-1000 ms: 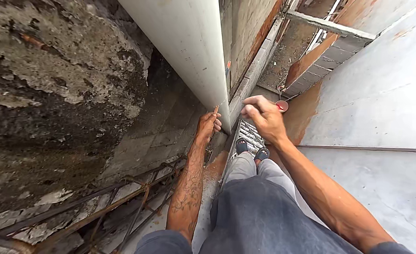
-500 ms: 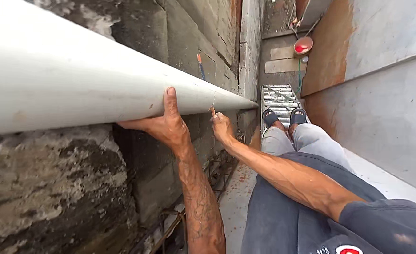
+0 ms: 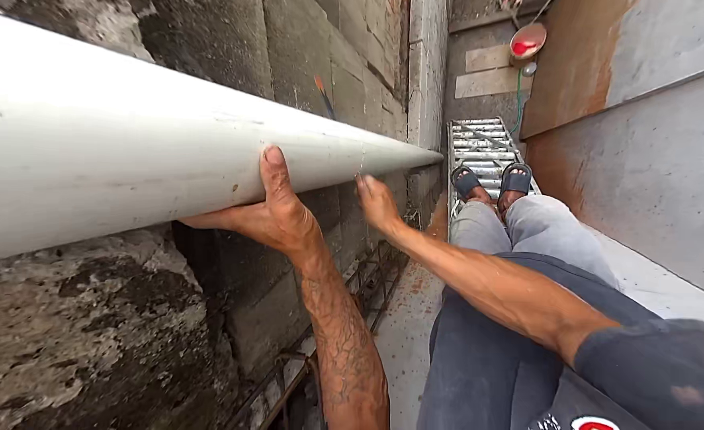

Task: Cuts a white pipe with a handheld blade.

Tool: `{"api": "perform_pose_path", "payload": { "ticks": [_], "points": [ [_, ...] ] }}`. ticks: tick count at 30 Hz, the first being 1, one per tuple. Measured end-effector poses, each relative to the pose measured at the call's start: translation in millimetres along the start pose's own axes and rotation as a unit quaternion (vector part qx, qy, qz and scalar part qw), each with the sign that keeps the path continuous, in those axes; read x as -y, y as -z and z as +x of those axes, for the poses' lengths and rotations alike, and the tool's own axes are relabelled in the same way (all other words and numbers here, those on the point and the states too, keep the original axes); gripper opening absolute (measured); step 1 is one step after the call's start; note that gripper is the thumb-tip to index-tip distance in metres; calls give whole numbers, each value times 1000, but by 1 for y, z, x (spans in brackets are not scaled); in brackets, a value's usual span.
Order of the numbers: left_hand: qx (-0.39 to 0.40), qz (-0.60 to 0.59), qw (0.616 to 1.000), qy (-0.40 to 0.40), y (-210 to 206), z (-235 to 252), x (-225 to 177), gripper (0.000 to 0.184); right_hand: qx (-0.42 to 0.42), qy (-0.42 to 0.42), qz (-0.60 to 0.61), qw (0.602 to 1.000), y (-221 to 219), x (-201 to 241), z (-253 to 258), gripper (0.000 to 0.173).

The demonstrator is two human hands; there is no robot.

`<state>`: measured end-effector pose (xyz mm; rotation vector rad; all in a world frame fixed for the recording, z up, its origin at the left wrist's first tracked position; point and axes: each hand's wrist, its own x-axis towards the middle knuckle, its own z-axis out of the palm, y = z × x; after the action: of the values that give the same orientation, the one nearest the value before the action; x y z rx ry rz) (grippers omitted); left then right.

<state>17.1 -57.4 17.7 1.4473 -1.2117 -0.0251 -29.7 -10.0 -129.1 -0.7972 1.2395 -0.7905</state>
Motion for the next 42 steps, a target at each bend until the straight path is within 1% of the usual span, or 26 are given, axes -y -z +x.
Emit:
{"api": "perform_pose_path", "payload": {
  "ticks": [1,2,3,5,7,9,10,12,14,16,18,20,21,22,24,26,28,30,32,33,34,35,37,39,40,42],
  "points": [
    [-4,4,1000,4,-1,-1,0,117,-15,23,6,1000,-3,-3,7,38],
    [-1,11,1000,11,1,-3,-1,116,-16,36,11,999,-5,-10,2,38],
    [10,20,1000,21,4,-5,-2,114,-5,31,8,999,-5,-18,-16,38],
    [9,22,1000,9,3,-4,1,113,29,-19,7,999,-1,-27,-43,37],
    [8,10,1000,-7,3,-3,3,112,34,-35,15,999,-1,-16,-31,37],
    [17,17,1000,-10,3,-5,2,111,-7,8,36,999,-7,-10,-3,40],
    [18,28,999,-4,5,-7,0,109,-17,27,47,998,-9,-13,-3,38],
    [10,37,999,-3,7,-6,-2,110,8,19,49,999,-10,-27,-35,35],
    [-1,25,1000,-15,2,-1,3,114,27,-16,38,999,-4,-31,-47,35],
    [-1,18,1000,-15,1,-3,4,113,26,-25,22,999,-1,-11,-20,38],
    [5,25,1000,-8,4,-8,1,109,-14,12,27,999,-10,-7,2,37],
    [11,37,999,-5,11,-9,1,108,0,15,35,999,-15,-21,-26,36],
    [1,31,999,-13,8,-6,4,111,15,-2,40,999,-13,-27,-38,35],
    [-6,24,1000,-20,3,-3,7,114,17,-16,45,999,-12,-30,-41,35],
    [-8,17,1000,-18,1,-5,9,113,20,-34,45,998,-9,-15,-27,39],
    [3,33,999,-6,5,-10,5,108,-8,4,59,998,-16,-8,-11,46],
    [8,42,999,7,10,-14,1,107,-9,21,72,997,-22,-25,-28,43],
    [-2,24,1000,-9,3,-9,5,109,13,-8,60,998,-17,-38,-46,38],
    [-10,9,1000,-19,-3,-5,7,112,15,-36,57,998,-14,-23,-32,39],
    [-8,13,1000,-19,-2,-6,6,113,9,-30,62,998,-15,-14,-20,42],
    [-10,15,1000,-15,-2,-8,4,112,-15,-5,73,997,-20,-13,-10,46],
    [-23,14,999,-18,-5,-7,4,112,-26,18,92,995,-23,-18,-8,46],
    [-28,15,999,-15,-4,-8,2,113,-7,22,89,996,-23,-34,-29,41],
    [-5,16,1000,-5,-2,-7,2,111,7,-15,70,997,-19,-39,-38,36],
    [-5,10,1000,-4,-4,-6,3,112,6,-24,60,998,-15,-32,-30,36],
    [-13,6,1000,-11,-6,-6,4,112,-3,-4,49,999,-13,-12,-8,45]
  ]
}}
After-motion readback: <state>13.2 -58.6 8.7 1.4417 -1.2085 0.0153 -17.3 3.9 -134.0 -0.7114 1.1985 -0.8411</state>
